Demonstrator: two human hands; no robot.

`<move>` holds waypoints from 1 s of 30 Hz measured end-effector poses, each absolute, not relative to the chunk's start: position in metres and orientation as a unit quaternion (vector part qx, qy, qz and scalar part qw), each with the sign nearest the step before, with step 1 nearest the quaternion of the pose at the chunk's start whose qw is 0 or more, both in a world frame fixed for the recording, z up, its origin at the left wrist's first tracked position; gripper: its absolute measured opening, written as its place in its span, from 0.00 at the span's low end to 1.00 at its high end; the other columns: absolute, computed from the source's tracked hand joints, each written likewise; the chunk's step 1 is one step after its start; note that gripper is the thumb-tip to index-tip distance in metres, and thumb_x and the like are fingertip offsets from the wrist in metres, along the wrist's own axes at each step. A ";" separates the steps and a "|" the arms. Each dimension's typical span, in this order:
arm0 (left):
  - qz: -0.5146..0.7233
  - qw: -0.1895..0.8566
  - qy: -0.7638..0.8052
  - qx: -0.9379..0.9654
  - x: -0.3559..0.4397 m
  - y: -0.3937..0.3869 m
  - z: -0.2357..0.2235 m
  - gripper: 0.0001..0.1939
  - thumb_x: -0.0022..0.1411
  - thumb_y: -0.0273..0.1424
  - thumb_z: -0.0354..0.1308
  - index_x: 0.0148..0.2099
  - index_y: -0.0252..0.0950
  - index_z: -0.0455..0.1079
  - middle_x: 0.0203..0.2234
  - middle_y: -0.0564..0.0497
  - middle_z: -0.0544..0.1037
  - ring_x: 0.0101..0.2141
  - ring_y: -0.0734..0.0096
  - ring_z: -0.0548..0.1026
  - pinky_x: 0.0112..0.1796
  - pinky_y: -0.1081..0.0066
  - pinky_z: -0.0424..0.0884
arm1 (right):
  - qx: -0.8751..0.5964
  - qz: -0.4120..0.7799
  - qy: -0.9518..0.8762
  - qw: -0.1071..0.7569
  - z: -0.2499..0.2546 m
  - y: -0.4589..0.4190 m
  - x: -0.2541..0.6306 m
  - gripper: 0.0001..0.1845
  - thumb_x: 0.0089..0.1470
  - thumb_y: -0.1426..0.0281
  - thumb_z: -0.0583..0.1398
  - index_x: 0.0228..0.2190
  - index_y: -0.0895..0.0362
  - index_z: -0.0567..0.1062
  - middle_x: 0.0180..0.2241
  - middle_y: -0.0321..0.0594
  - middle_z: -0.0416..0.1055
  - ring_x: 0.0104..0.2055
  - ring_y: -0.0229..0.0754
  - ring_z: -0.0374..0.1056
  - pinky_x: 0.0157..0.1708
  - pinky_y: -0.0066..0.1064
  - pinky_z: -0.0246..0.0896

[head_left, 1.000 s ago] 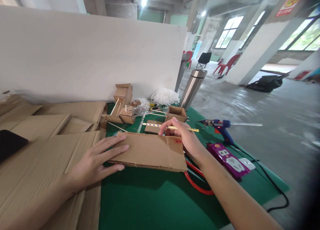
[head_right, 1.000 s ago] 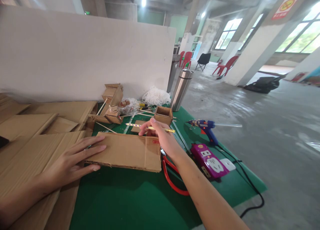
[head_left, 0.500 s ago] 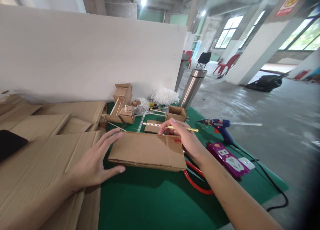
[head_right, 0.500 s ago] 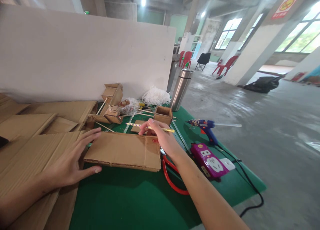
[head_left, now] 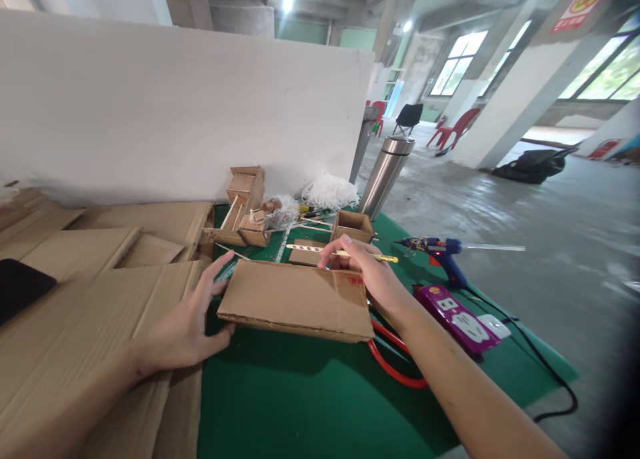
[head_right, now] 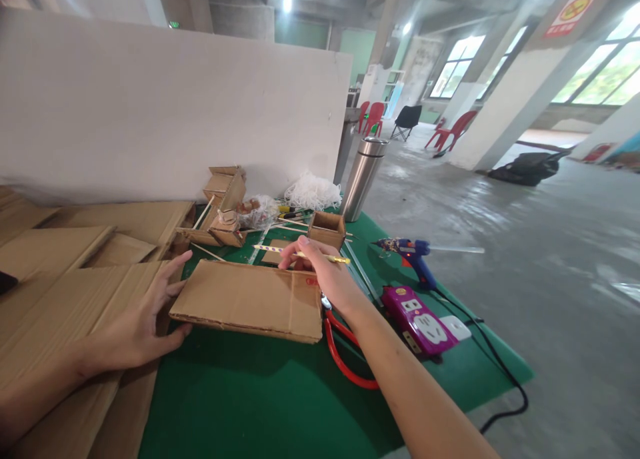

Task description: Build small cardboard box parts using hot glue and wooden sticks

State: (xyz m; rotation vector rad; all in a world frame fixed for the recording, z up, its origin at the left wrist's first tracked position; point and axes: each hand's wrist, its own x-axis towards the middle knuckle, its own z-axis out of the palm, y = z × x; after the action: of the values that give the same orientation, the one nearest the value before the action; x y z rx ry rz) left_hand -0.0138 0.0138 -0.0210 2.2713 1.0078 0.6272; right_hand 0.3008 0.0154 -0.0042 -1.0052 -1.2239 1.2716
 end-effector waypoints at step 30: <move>0.364 0.268 0.305 0.838 0.003 -0.018 0.092 0.28 0.63 0.22 0.58 0.61 0.47 0.58 0.31 0.56 0.75 0.34 0.75 0.76 0.35 0.79 0.76 | -0.387 0.498 -0.606 0.484 -0.010 0.024 0.304 0.16 0.58 0.56 0.60 0.37 0.57 0.75 0.36 0.42 0.76 0.35 0.42 0.74 0.40 0.37 0.69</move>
State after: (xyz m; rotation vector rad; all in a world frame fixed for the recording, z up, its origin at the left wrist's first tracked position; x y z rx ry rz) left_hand 0.0034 -0.0180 0.0923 2.2606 0.8228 0.9817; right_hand 0.3036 0.0238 -0.0100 -0.9431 -1.4766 1.2117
